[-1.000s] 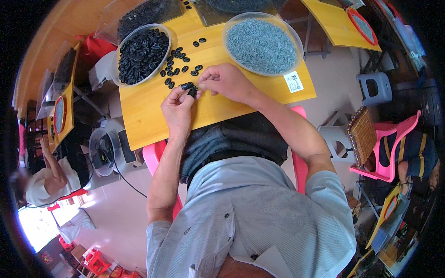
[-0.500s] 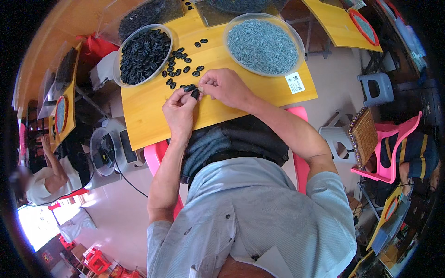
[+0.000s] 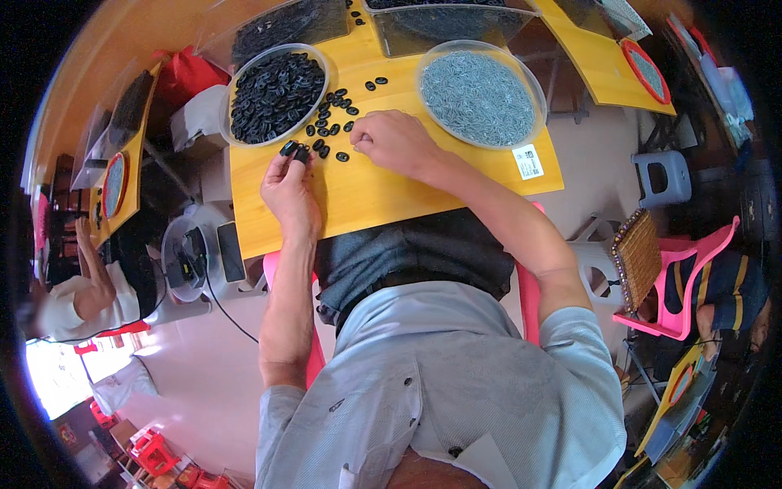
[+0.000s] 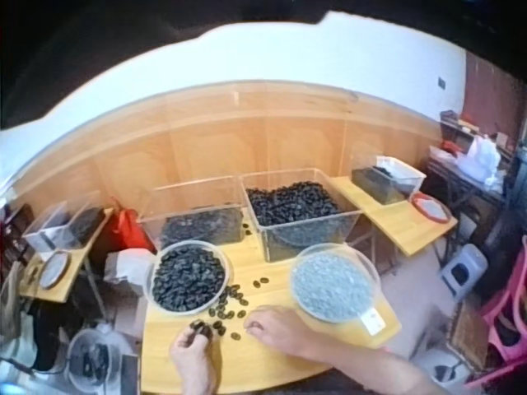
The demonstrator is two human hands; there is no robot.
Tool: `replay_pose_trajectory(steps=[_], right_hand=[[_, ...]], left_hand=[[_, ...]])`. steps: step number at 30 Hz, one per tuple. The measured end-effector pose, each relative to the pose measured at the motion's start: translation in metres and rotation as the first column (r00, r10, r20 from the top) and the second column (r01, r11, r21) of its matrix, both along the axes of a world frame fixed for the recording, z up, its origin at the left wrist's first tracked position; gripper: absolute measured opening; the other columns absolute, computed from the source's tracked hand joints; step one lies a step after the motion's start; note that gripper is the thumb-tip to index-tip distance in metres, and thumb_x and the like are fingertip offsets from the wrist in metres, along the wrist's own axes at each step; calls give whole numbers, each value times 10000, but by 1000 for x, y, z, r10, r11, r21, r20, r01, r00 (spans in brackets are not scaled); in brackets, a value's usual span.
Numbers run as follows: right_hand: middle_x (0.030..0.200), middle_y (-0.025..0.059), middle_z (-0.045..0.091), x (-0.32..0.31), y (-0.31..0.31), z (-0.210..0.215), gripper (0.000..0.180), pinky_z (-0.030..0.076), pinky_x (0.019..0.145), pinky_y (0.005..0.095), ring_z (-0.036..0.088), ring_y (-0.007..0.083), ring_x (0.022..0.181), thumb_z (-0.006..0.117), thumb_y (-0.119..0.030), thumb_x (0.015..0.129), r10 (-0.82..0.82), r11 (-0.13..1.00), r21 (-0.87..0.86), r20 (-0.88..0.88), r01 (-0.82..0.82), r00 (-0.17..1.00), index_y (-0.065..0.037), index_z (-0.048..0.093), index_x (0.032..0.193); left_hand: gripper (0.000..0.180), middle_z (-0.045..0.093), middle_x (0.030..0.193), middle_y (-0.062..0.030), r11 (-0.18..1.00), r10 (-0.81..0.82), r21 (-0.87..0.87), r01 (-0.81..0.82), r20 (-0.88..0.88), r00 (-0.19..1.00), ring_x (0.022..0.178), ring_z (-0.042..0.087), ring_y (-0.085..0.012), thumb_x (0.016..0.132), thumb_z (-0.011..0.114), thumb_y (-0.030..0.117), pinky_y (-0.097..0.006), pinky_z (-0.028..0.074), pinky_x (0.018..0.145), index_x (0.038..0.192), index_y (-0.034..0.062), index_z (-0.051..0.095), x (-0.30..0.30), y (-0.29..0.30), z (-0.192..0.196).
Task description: The person assembles small plastic fasteners by picking up components from the table and inserting small parts into the plastic pieces by hand.
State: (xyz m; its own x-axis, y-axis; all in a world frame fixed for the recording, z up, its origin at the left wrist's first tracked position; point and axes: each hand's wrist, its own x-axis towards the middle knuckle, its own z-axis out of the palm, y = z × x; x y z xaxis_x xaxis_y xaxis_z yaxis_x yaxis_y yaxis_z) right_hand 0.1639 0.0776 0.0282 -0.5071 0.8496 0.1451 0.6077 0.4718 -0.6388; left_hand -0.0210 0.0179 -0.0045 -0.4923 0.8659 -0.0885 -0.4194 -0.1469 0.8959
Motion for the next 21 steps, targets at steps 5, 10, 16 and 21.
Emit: replay_pose_trajectory(steps=[5,10,16,21], right_hand=[[875,121,678,-27,-2,-11,187,505,744,405,656,300,842,664,-210,806,7,996,88,65,-13,998,-43,690,884],[869,117,664,-26,-5,-14,164,501,736,427,649,300,867,662,-215,790,14,994,103,127,-27,992,-61,670,845],[783,128,656,4,-18,-11,177,502,688,432,651,314,755,656,-203,790,-56,997,62,89,51,994,-30,661,823],[724,103,670,24,-15,-20,173,502,593,321,646,197,625,664,-166,841,-103,992,-90,-151,90,983,-5,686,900]], left_hand=[[151,679,953,-132,999,-54,10,53,71,996,850,690,-213,892,587,-77,-288,572,774,1039,-74,623,1,0,-5],[149,677,980,-151,993,-117,32,114,102,988,897,693,-241,900,573,-74,-326,587,835,1044,-79,613,7,-3,-7],[169,686,956,-152,981,-193,17,195,255,948,857,690,-216,869,567,-100,-310,580,827,1024,-95,633,23,-13,-1],[142,692,897,-125,961,-256,-92,259,47,966,776,675,-179,865,587,-83,-272,545,737,984,-76,664,26,-14,-4]])
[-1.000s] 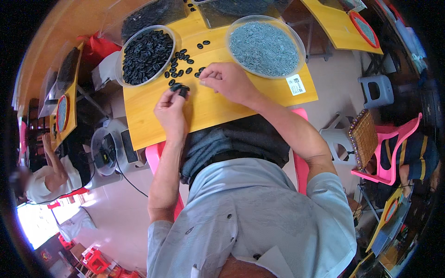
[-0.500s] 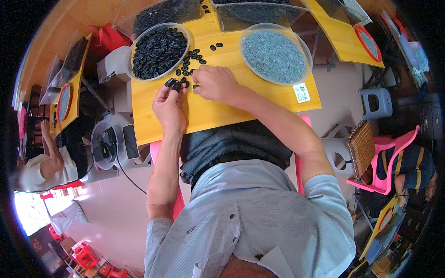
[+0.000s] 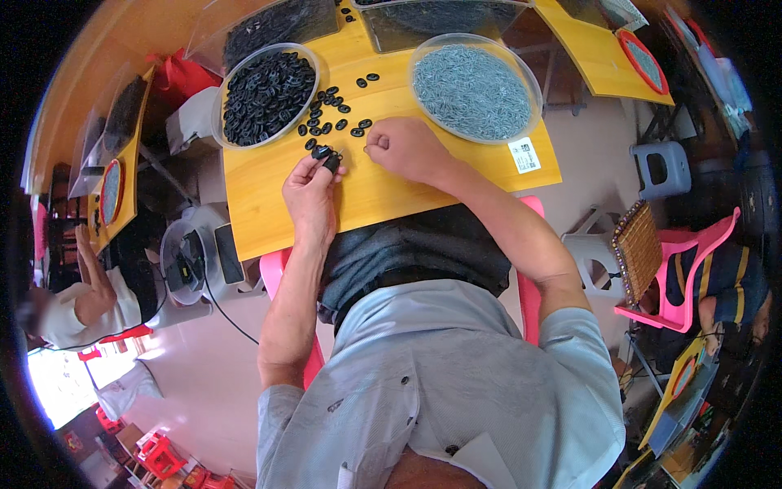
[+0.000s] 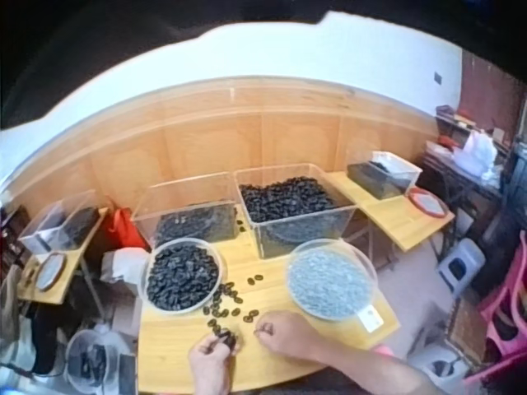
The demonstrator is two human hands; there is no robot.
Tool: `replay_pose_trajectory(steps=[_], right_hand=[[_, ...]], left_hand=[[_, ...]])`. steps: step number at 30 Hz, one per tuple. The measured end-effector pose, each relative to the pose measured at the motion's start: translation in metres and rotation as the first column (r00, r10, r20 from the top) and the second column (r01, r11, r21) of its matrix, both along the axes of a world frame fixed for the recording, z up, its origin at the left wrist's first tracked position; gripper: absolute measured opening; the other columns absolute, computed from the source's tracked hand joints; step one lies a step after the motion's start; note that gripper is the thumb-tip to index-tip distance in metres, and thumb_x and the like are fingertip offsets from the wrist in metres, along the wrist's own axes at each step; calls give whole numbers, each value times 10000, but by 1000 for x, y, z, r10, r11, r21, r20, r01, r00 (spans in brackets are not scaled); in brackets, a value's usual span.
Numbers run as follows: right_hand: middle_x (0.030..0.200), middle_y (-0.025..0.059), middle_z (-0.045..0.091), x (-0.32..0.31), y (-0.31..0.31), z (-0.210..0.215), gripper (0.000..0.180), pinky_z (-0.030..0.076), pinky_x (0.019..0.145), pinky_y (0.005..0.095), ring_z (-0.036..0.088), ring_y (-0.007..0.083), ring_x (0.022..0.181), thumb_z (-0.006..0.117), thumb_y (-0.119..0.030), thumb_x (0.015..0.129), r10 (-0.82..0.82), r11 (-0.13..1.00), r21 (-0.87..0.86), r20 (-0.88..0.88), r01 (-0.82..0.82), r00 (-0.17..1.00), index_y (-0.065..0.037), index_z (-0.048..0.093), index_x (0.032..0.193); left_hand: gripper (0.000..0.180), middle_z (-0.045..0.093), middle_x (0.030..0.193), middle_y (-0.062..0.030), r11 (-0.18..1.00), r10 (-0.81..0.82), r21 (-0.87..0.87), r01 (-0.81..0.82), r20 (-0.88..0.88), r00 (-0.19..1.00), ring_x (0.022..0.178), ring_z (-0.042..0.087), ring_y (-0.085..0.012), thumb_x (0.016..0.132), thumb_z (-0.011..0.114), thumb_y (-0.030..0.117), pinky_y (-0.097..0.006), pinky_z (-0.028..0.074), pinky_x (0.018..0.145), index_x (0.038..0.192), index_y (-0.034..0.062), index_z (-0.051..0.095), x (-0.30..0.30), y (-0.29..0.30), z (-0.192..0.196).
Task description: The person assembles small plastic fasteners by picking up components from the table and inserting small parts into the plastic pieces by hand.
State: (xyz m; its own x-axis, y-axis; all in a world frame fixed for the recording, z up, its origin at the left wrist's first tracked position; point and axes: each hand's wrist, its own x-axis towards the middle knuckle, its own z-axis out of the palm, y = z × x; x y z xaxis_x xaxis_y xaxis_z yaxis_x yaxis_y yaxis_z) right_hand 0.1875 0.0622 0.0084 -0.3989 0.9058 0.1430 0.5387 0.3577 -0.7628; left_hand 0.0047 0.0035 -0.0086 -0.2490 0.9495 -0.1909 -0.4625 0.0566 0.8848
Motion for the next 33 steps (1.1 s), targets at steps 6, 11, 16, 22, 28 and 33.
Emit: replay_pose_trajectory(steps=[6,11,16,22,28,33], right_hand=[[730,76,669,9,7,10,209,498,587,246,637,124,639,683,-161,865,-135,840,-515,-499,-168,856,29,678,951],[757,88,668,1,1,6,219,500,628,246,638,133,658,671,-137,869,-150,823,-527,-561,-212,814,41,646,995],[782,90,668,-1,0,4,211,499,653,243,642,136,688,658,-118,878,-140,834,-510,-564,-210,814,40,627,1015],[793,83,669,-4,-2,3,201,506,653,246,647,131,702,658,-111,881,-108,849,-479,-569,-222,815,39,628,1011],[816,75,670,-8,-7,0,172,522,656,243,657,127,714,659,-60,877,-75,856,-460,-562,-235,824,36,630,1017],[841,85,683,-8,-8,-1,159,523,657,244,660,129,721,652,-56,884,-73,866,-445,-563,-228,823,37,628,1011]], left_hand=[[152,689,880,-115,999,-45,-25,44,-36,998,759,669,-172,858,569,-93,-268,537,731,969,-66,669,3,0,3],[153,685,881,-114,998,-59,-36,59,-21,998,756,665,-169,855,559,-100,-271,542,752,963,-68,663,5,0,6],[149,679,869,-106,997,-63,-38,61,-47,997,742,651,-155,845,564,-105,-271,541,767,958,-73,655,4,0,7],[167,681,846,-94,995,-91,-51,88,-71,993,735,646,-138,822,577,-106,-240,506,714,967,-69,651,2,0,6],[163,688,851,-104,994,-96,-52,92,-81,992,727,649,-134,830,577,-101,-229,488,693,973,-68,648,3,-1,8],[146,688,861,-118,995,-87,-59,86,-15,996,773,684,-169,851,570,-109,-253,544,739,965,-65,649,6,0,12]])
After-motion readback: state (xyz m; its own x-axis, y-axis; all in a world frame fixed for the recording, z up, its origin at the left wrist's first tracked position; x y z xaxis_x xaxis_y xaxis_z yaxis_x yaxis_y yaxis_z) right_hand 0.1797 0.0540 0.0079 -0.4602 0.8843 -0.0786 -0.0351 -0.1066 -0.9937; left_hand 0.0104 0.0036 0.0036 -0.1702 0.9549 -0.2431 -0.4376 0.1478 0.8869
